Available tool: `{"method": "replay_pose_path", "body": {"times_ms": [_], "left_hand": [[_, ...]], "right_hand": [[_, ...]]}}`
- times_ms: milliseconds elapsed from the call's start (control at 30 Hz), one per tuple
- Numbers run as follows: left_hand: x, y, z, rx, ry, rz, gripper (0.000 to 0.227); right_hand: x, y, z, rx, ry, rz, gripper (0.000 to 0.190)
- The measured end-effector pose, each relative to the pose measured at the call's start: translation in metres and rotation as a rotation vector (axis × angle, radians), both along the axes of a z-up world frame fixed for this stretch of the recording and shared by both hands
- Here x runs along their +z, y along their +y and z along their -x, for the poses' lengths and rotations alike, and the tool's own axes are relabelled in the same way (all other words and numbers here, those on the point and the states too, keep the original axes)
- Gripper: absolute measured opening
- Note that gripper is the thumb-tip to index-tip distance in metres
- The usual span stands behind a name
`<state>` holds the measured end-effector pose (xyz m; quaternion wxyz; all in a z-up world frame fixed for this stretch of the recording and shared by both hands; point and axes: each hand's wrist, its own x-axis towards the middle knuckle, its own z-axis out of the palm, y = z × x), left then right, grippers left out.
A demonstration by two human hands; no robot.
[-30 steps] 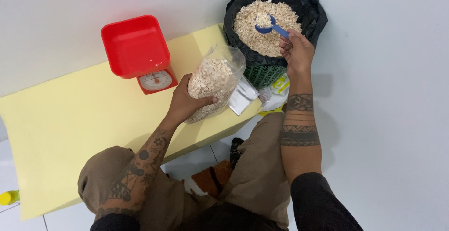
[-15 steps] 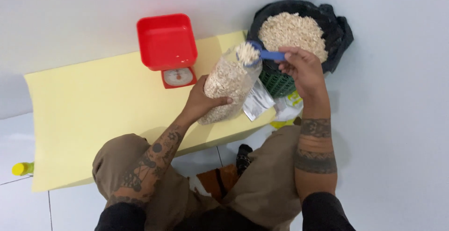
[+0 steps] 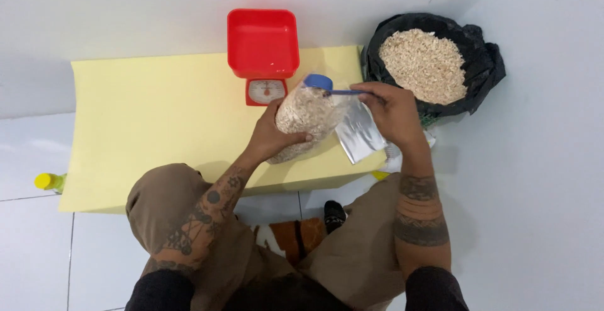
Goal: Scooping wood shavings from a bin into a plastic bag and weighing it on a scale for packaging.
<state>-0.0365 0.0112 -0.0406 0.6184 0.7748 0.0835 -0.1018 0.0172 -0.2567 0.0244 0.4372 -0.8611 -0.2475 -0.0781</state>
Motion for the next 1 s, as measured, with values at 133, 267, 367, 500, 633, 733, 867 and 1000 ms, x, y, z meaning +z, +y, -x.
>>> {"method": "replay_pose_path", "body": {"times_ms": [133,267,367,500,633,733,867,1000], "left_hand": [[-0.016,0.01,0.002,0.024,-0.027,0.002,0.108],[0.005,0.01,0.01,0.009,-0.083,0.043,0.112],[0.036,0.014,0.016,0.035,-0.145,0.092,0.113],[0.046,0.017,0.024,0.023,-0.203,0.095,0.113],[0.07,0.017,0.029,0.03,-0.287,0.243,0.112],[0.045,0.029,0.025,-0.001,-0.323,0.195,0.12],[0.042,0.029,0.019,0.031,-0.22,0.277,0.11],[0.016,0.034,0.01,0.199,-0.167,0.392,0.071]], "right_hand": [[-0.004,0.022,0.011,0.072,-0.026,-0.08,0.026],[-0.006,0.028,0.011,0.076,-0.117,0.014,0.018],[0.004,0.038,0.01,0.055,-0.106,0.031,0.015],[0.015,0.044,0.025,0.057,0.029,-0.011,0.016],[0.012,0.052,0.02,0.053,0.057,-0.035,0.014],[0.011,0.059,0.017,0.062,0.096,-0.02,0.014],[0.01,0.073,0.015,0.095,0.046,-0.056,0.02],[0.01,0.089,0.013,0.106,0.047,-0.161,0.029]]}}
